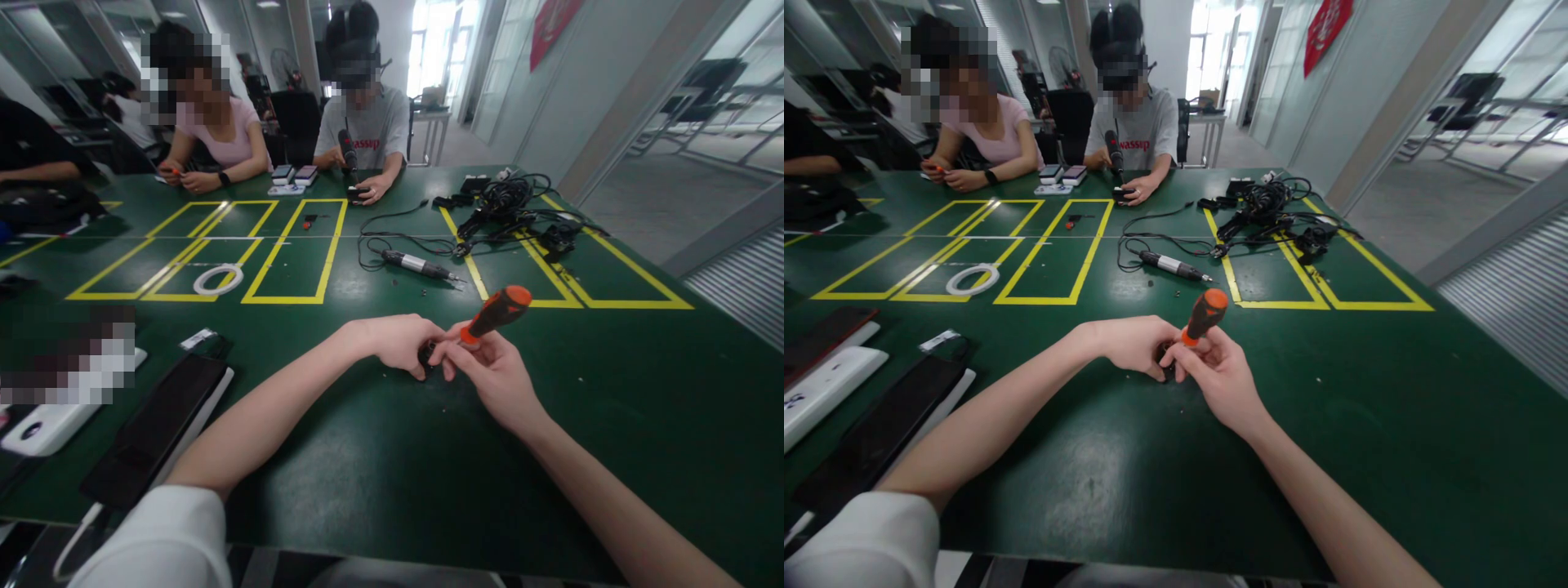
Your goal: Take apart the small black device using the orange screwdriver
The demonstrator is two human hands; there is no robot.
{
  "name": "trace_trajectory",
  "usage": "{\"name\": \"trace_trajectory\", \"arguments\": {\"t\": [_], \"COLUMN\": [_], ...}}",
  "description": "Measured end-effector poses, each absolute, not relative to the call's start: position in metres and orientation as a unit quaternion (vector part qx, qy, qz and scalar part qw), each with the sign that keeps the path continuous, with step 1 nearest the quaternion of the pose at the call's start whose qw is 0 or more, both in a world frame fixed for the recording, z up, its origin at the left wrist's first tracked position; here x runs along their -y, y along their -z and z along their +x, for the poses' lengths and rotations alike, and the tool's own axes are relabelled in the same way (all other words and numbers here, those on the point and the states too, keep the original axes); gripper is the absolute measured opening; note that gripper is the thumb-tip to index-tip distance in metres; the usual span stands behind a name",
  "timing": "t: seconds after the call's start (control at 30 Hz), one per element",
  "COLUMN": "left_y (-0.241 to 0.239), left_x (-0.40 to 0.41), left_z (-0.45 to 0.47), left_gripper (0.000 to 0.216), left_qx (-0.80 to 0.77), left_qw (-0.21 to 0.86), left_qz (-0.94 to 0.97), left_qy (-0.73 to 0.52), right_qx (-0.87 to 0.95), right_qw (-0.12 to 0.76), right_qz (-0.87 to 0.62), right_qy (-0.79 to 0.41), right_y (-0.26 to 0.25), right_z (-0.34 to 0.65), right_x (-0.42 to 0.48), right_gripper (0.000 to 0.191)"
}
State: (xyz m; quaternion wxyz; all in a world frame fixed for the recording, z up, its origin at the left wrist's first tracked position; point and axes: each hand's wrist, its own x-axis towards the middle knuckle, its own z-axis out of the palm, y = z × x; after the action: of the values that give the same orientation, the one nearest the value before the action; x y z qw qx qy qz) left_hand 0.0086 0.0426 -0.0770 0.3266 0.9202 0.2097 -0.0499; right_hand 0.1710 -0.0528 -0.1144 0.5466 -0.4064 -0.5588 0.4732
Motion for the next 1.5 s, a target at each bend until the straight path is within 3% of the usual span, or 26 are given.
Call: {"name": "trace_trajectory", "arguments": {"t": [0.2,0.47,0.77,0.93,1.33,1.5], "left_y": [0.081,0.079,0.08,0.087,0.111,0.119], "left_x": [-0.044,-0.043,-0.047,-0.054,-0.064,-0.066], "left_z": [0.008,0.008,0.007,0.006,0.006,0.007], "left_gripper": [0.024,0.023,0.029,0.033,0.026,0.034], "left_qx": [-0.197,-0.208,-0.196,-0.182,-0.156,-0.162], "left_qw": [0.342,0.335,0.356,0.413,0.616,0.686], "left_qz": [0.918,0.918,0.913,0.892,0.771,0.708], "left_qy": [0.037,0.047,0.045,0.039,0.037,0.043], "right_qx": [0.587,0.566,0.591,0.566,0.574,0.582], "right_qw": [0.532,0.546,0.53,0.543,0.535,0.53], "right_qz": [-0.418,-0.402,-0.421,-0.382,-0.399,-0.405], "right_qy": [-0.445,-0.468,-0.439,-0.487,-0.474,-0.465], "right_y": [0.111,0.113,0.114,0.116,0.115,0.115], "right_z": [0.173,0.171,0.177,0.175,0.176,0.175], "right_x": [0.053,0.056,0.052,0.053,0.054,0.055], "right_gripper": [0.026,0.037,0.036,0.033,0.037,0.036]}}
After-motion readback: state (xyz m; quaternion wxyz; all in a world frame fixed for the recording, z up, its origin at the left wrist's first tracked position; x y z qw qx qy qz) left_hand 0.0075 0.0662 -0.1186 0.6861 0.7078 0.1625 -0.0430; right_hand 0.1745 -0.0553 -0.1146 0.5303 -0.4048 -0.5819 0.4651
